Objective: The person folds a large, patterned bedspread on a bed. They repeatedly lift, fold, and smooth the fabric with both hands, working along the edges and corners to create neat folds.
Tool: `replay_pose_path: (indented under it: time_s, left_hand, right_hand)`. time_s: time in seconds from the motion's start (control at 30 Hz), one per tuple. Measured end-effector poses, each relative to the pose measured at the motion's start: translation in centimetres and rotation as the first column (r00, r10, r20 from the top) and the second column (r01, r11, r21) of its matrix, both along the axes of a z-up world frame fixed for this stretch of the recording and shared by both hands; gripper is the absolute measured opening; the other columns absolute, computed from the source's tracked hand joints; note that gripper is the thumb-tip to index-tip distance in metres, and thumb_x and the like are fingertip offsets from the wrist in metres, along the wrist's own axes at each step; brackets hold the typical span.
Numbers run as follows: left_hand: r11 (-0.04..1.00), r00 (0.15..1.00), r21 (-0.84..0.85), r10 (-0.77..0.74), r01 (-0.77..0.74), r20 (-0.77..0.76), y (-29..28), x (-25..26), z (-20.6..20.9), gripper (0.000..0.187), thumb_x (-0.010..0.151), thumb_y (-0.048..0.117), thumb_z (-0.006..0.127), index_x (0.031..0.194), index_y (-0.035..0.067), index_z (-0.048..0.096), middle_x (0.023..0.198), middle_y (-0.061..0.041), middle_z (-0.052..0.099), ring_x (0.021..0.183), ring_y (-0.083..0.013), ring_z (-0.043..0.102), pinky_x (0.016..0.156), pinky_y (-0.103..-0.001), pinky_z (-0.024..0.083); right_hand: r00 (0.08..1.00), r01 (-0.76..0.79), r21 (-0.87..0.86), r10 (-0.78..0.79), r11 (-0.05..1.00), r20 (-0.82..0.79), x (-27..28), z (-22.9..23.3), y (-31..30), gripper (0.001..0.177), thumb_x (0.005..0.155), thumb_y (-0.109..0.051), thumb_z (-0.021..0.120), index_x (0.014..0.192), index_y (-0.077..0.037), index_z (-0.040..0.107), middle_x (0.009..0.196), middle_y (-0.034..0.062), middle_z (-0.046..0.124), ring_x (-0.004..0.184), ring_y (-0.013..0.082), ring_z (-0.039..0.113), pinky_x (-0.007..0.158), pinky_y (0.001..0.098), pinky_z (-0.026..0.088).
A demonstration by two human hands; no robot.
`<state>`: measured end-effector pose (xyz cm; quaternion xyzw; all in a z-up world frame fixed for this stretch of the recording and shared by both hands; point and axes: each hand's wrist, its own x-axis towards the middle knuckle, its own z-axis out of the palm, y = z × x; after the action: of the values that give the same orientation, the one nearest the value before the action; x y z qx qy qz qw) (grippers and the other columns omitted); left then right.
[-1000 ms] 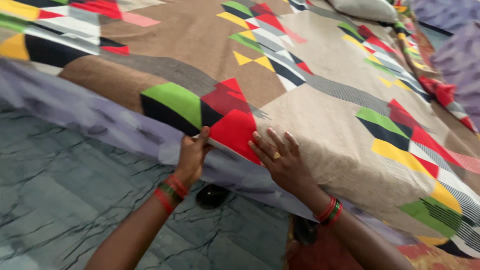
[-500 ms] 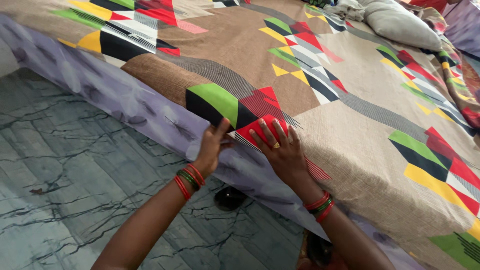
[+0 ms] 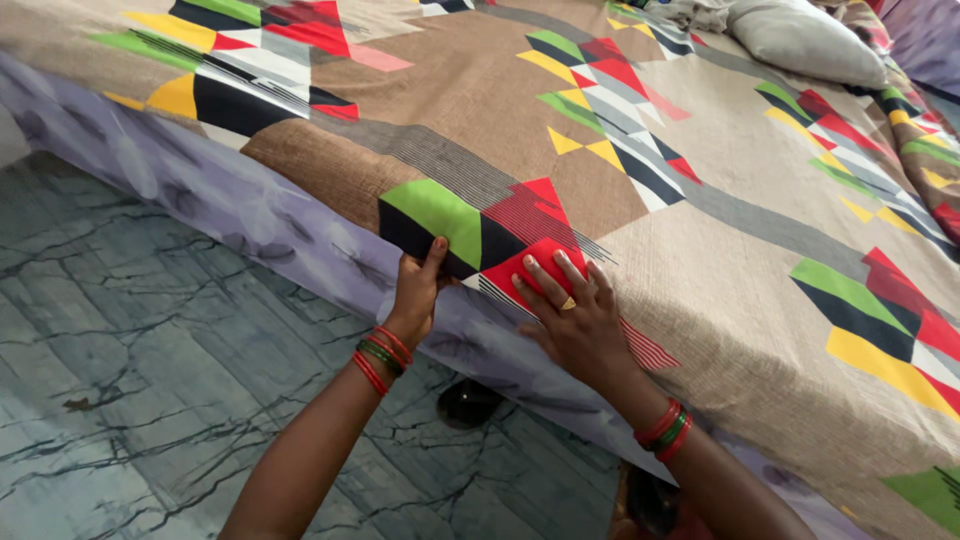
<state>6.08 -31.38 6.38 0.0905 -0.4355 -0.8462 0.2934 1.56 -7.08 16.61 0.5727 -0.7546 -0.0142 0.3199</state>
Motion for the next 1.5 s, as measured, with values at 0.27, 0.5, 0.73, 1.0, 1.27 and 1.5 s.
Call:
replay_pose_path:
  time_s: [0.27,0.5,0.73,1.0,1.27,1.5]
  left_hand:
    - [0.999,0.998,-0.032,0.016,-0.018,-0.067,0.2,-0.1,-0.2,0.035,0.097,0.041,0.069,0.106,0.007,0.065,0.086,0.000,0.068,0.070,-0.0090,0.061,0.061,-0.026,0.050]
    - [0.994,0.992,-0.033,0.109,-0.108,0.057,-4.6,2.0,0.5,0.049,0.097,0.056,0.053,0.105,0.010,0.067,0.083,0.002,0.069,0.074,-0.0085,0.068,0.063,-0.026,0.055]
    - [0.958,0.970,-0.155,0.241,-0.242,-0.027,-6.9,1.6,-1.1,0.043,0.107,0.049,0.056,0.105,0.006,0.061,0.081,-0.002,0.060,0.069,-0.0122,0.057,0.064,-0.030,0.050]
    - [0.970,0.979,-0.145,0.188,-0.197,-0.076,-6.8,0.3,-3.9,0.041,0.105,0.048,0.051,0.105,0.009,0.062,0.080,0.000,0.062,0.066,-0.0088,0.055,0.061,-0.027,0.046]
    - [0.969,0.983,-0.167,0.185,-0.183,-0.009,-7.8,0.9,-5.6,0.042,0.108,0.048,0.055,0.093,0.009,0.056,0.072,0.000,0.054,0.062,-0.0089,0.052,0.062,-0.027,0.050]
    - [0.905,0.968,-0.342,0.243,-0.252,-0.070,-8.5,1.9,-5.9,0.043,0.107,0.046,0.051,0.090,0.007,0.056,0.074,0.000,0.055,0.063,-0.0085,0.054,0.059,-0.026,0.048]
  right_hand:
    - [0.980,-0.109,-0.115,0.126,0.987,0.153,0.0,2.4,-3.0,0.039,0.093,-0.044,0.070,0.125,-0.023,0.076,0.123,0.0047,0.061,0.120,0.0257,0.054,0.106,0.0475,0.043]
    - [0.974,-0.224,-0.161,0.226,0.961,-0.009,-1.2,0.8,-3.6,0.014,0.090,-0.026,0.072,0.103,-0.024,0.077,0.104,-0.0023,0.061,0.105,0.0204,0.062,0.100,0.0389,0.048]
    - [0.923,-0.381,-0.145,0.384,0.913,-0.007,-2.4,0.0,-2.8,0.016,0.090,-0.022,0.072,0.104,-0.023,0.078,0.094,-0.0058,0.061,0.095,0.0140,0.061,0.099,0.0357,0.050]
    - [0.962,-0.262,-0.093,0.268,0.960,0.053,-0.5,1.6,-4.3,0.016,0.092,-0.031,0.070,0.102,-0.020,0.074,0.090,0.0007,0.057,0.091,0.0208,0.060,0.087,0.0382,0.049]
    - [0.987,-0.158,-0.042,0.159,0.986,0.011,0.4,2.1,-6.3,0.020,0.091,-0.026,0.065,0.109,-0.026,0.076,0.090,0.0008,0.056,0.091,0.0207,0.059,0.079,0.0380,0.046]
    - [0.915,-0.387,-0.088,0.394,0.918,0.088,-1.0,0.6,-5.0,0.027,0.094,-0.027,0.067,0.118,-0.022,0.077,0.085,-0.0021,0.049,0.083,0.0142,0.057,0.079,0.0338,0.046]
